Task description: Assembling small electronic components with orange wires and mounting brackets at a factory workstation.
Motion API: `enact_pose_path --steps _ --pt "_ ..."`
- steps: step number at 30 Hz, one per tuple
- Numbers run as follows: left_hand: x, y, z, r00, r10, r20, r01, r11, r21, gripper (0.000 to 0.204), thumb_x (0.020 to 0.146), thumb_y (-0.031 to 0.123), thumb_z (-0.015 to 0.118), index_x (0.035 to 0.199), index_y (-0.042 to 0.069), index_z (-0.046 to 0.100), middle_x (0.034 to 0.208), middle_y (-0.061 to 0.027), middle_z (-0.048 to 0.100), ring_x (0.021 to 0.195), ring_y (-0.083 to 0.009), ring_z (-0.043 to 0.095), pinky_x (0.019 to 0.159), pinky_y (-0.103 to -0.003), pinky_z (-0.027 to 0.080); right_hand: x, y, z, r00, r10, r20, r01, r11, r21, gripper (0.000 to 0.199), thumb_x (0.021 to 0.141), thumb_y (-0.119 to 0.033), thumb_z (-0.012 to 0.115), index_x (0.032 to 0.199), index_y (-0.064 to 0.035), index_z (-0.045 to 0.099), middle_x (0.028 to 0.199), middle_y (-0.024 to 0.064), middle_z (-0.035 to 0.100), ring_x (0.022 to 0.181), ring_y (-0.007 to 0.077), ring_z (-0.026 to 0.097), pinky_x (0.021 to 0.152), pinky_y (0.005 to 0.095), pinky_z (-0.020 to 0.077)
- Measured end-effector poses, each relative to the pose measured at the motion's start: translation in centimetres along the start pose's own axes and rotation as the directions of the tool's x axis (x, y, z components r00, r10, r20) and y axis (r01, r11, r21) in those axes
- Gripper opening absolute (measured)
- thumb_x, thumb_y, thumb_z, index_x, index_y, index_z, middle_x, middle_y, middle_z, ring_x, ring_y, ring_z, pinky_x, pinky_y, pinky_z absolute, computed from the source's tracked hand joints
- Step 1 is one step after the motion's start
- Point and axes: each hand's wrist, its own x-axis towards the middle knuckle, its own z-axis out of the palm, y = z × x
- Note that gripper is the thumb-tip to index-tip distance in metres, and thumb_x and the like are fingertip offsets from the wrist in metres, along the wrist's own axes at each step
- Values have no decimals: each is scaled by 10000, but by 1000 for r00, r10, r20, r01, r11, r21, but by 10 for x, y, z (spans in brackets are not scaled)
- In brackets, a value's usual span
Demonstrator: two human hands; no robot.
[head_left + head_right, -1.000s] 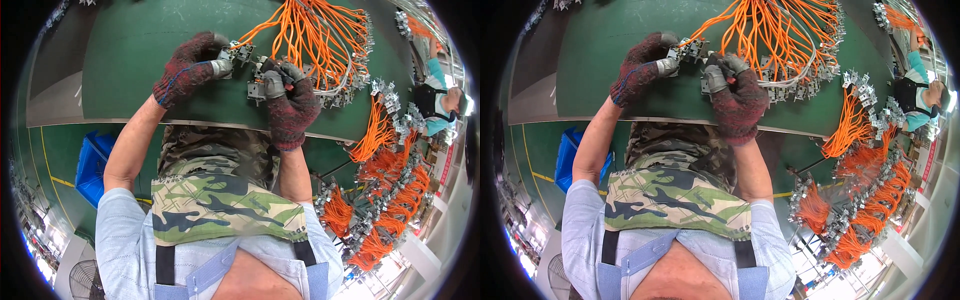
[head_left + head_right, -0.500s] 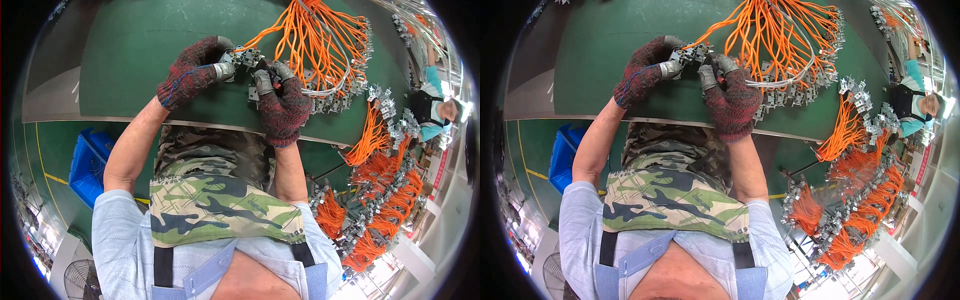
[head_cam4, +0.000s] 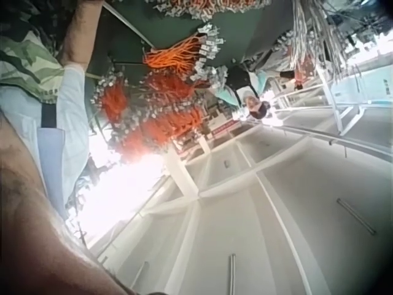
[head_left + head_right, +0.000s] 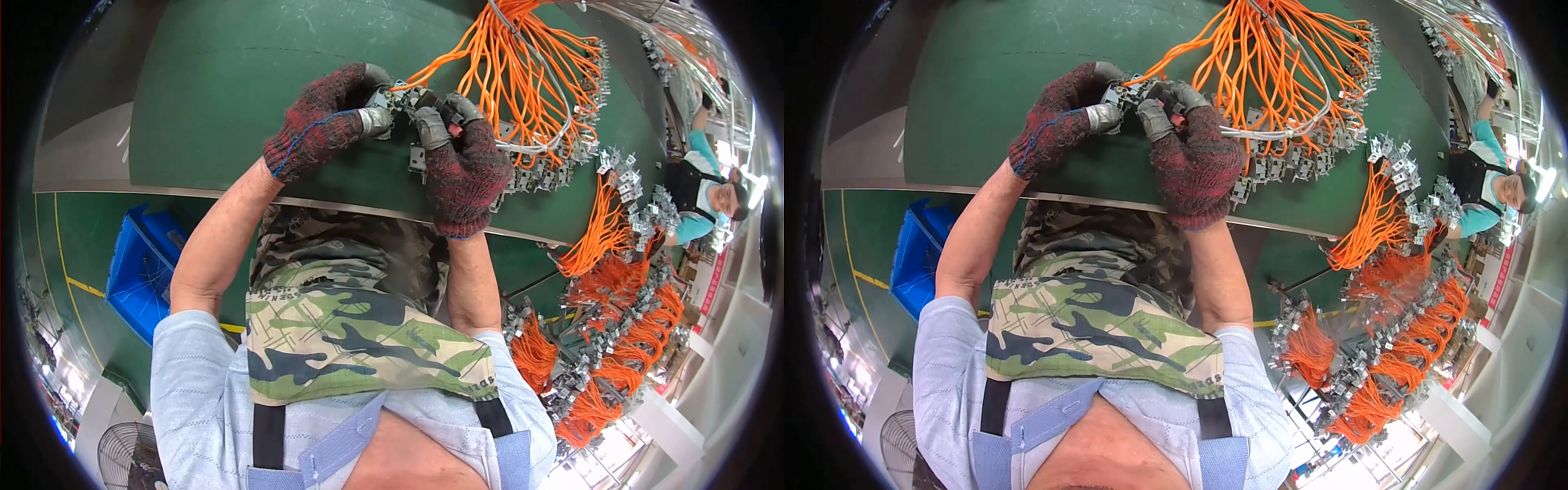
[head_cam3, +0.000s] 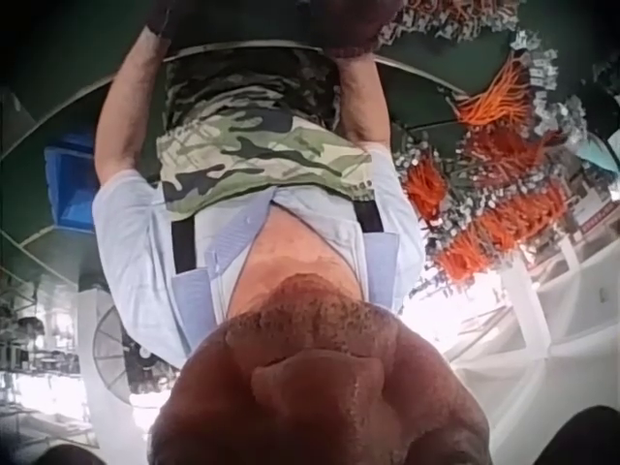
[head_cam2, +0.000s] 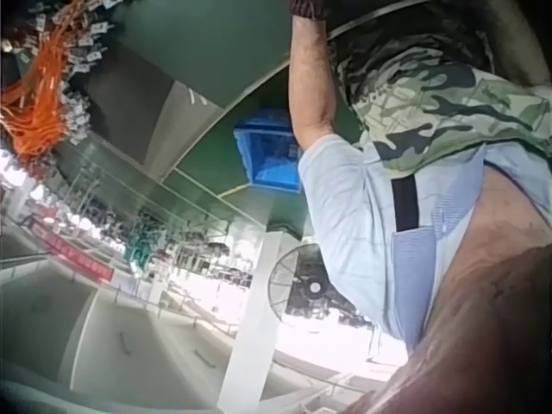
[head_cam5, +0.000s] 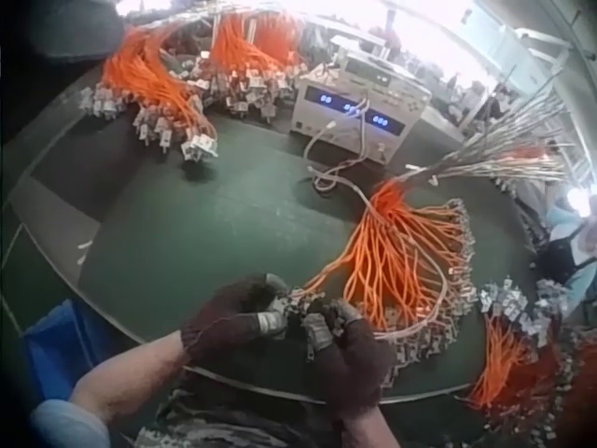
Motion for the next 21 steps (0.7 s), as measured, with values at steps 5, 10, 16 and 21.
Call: enact_pose_path --steps 5,10,16,21 --pt "0 0 0 1000 -18 16 19 998 -54 436 923 162 774 1322 28 660 1156 -74 727 1051 -145 683 963 -342 568 5 -8 5 995 91 26 -92 996 20 291 950 -176 820 1196 -38 752 989 104 795 844 181 769 756 316 605" --pt "-2 2 3 1000 -6 24 5 999 41 440 922 173 779 1327 44 663 1160 -77 726 1068 -143 680 990 -341 560 2 -1 4 1000 -24 14 25 997 -73 330 939 -172 836 1207 -1 746 980 115 804 846 154 763 771 305 609" --pt "-5 7 8 984 148 -95 -115 950 291 460 887 97 761 1332 41 663 1220 -100 726 1136 -217 684 1043 -388 545 5 2 -8 997 25 -67 -16 991 131 347 948 -123 824 1227 54 717 1001 137 796 860 113 712 803 288 594" --pt "2 37 8 763 631 139 -220 52 974 499 818 105 727 1314 83 684 1323 -153 701 1234 -358 638 1131 -488 476 -2 28 -58 968 60 -244 -11 981 195 322 970 -75 790 1238 71 691 1004 113 763 892 101 660 834 261 562"
